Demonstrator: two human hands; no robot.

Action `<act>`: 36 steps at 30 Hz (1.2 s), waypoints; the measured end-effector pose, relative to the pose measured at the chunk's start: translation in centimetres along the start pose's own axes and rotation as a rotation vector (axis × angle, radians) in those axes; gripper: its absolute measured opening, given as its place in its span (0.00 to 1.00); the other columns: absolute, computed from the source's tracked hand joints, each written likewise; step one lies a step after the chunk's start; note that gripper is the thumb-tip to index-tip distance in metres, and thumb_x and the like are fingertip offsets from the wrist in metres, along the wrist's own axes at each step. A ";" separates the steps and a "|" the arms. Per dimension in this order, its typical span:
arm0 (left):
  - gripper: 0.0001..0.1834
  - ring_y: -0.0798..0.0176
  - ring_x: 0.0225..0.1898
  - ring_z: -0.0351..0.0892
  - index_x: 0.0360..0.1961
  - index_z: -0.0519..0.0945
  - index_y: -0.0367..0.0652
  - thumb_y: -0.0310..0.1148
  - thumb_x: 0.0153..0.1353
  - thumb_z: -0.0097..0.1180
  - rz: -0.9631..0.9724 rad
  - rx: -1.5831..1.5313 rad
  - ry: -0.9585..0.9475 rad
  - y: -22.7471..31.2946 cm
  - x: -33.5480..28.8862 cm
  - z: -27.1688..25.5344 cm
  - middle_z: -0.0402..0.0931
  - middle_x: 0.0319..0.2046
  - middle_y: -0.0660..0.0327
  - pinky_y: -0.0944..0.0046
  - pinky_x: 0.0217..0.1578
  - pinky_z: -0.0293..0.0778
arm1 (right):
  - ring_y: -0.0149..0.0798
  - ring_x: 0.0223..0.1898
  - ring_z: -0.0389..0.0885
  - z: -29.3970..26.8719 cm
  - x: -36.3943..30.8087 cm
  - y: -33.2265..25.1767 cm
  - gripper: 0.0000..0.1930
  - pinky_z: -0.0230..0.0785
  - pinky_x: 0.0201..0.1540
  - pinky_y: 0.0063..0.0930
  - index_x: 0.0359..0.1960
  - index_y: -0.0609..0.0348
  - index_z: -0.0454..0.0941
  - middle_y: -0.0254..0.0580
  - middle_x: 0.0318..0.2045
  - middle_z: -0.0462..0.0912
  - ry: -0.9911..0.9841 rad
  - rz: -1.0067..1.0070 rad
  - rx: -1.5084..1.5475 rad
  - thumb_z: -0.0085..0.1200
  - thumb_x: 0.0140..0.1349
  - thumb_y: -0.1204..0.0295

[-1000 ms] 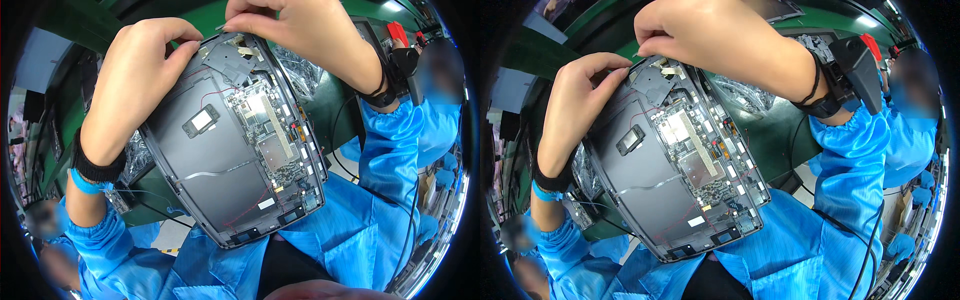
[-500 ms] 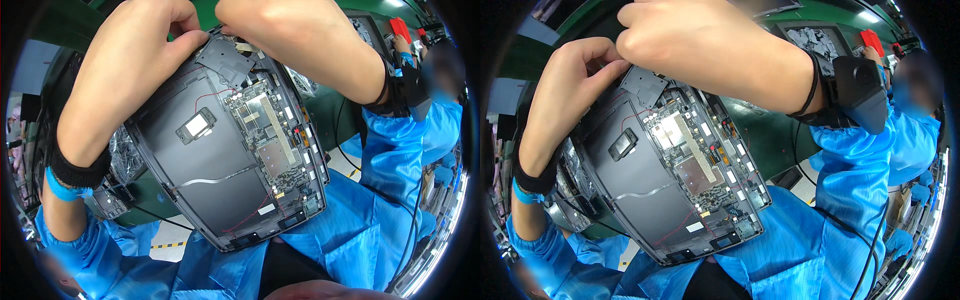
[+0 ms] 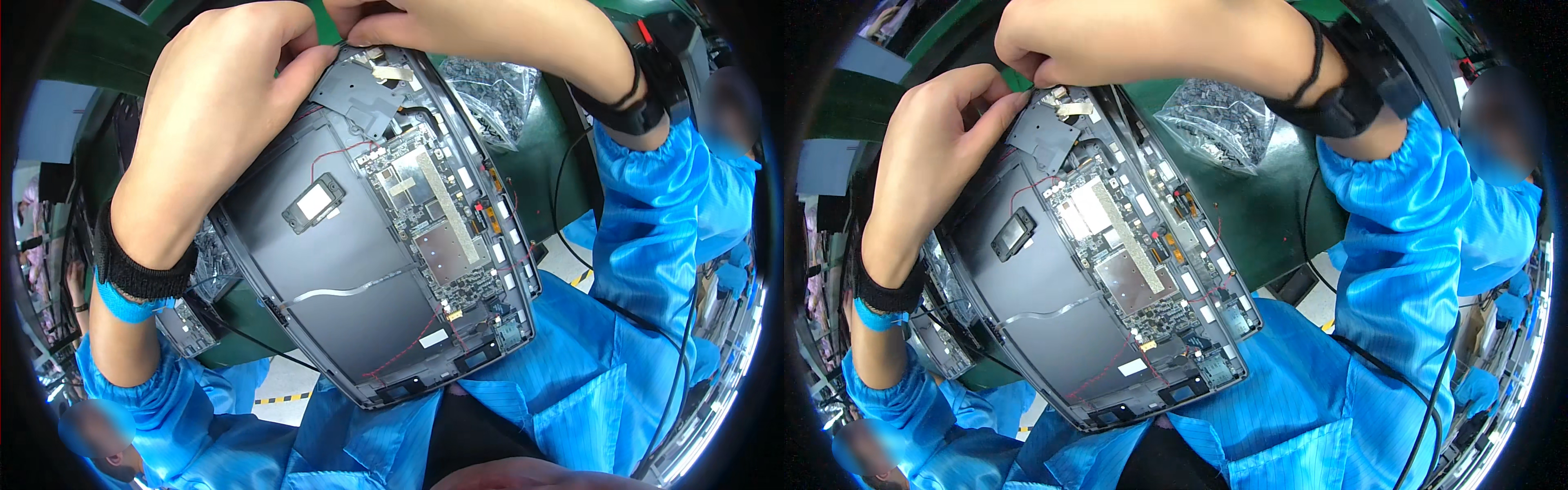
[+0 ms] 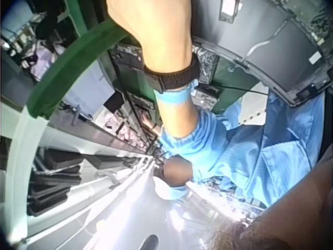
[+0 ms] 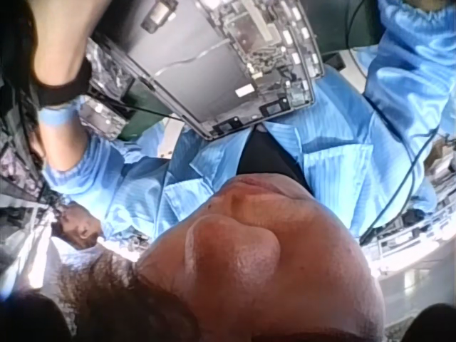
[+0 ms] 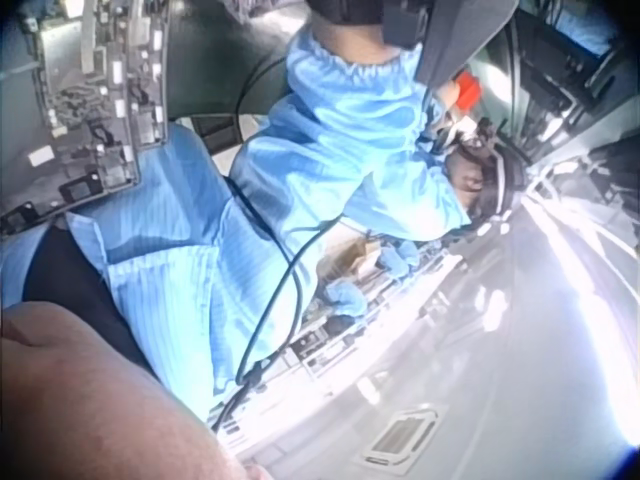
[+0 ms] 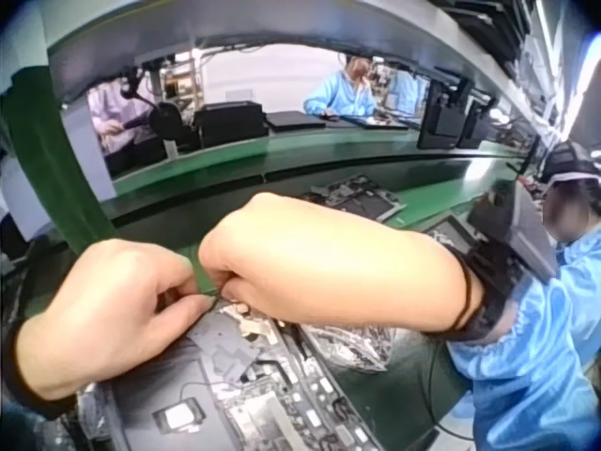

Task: Assembling components of a tablet or small electronic device on a production line.

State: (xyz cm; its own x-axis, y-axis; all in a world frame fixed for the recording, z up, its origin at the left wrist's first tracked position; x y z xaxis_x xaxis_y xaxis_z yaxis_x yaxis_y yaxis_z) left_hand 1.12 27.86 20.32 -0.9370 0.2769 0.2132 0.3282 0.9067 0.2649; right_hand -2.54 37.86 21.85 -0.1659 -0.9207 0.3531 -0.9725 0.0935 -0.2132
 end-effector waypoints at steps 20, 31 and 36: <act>0.08 0.50 0.27 0.79 0.23 0.80 0.41 0.33 0.53 0.60 0.293 0.231 0.217 0.8 0.0 0.3 0.77 0.22 0.55 0.54 0.29 0.75 | 0.54 0.33 0.79 0.4 -1.0 -0.5 0.05 0.73 0.38 0.39 0.25 0.66 0.76 0.53 0.26 0.78 0.023 -0.088 -0.147 0.58 0.48 0.76; 0.07 0.47 0.28 0.80 0.27 0.83 0.39 0.31 0.53 0.60 0.253 0.109 0.174 0.1 -0.3 -0.3 0.79 0.22 0.51 0.53 0.30 0.75 | 0.46 0.28 0.77 -2.3 -2.4 -4.8 0.06 0.71 0.33 0.38 0.26 0.61 0.75 0.46 0.23 0.75 0.030 -0.243 -0.259 0.56 0.51 0.71; 0.06 0.47 0.28 0.81 0.29 0.84 0.38 0.29 0.53 0.59 0.190 0.035 0.137 -0.1 -0.4 -0.4 0.80 0.24 0.50 0.55 0.31 0.76 | 0.37 0.29 0.83 0.8 -3.0 -5.5 0.14 0.72 0.30 0.26 0.40 0.64 0.79 0.44 0.43 0.84 -0.144 -0.182 -0.392 0.60 0.50 0.73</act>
State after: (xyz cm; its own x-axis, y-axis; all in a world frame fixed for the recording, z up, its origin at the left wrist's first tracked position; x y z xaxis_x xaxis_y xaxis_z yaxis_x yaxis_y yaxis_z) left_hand 1.53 27.54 20.58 -0.8329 0.3998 0.3827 0.4905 0.8535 0.1758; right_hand 3.43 39.85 21.21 0.0110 -0.9763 0.2162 -0.9766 0.0359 0.2118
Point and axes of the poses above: each hand's wrist, its own x-axis towards the middle knuckle, its own z-axis out of the palm, y = z × x, the point moved 7 cm from there along x, towards the middle knuckle
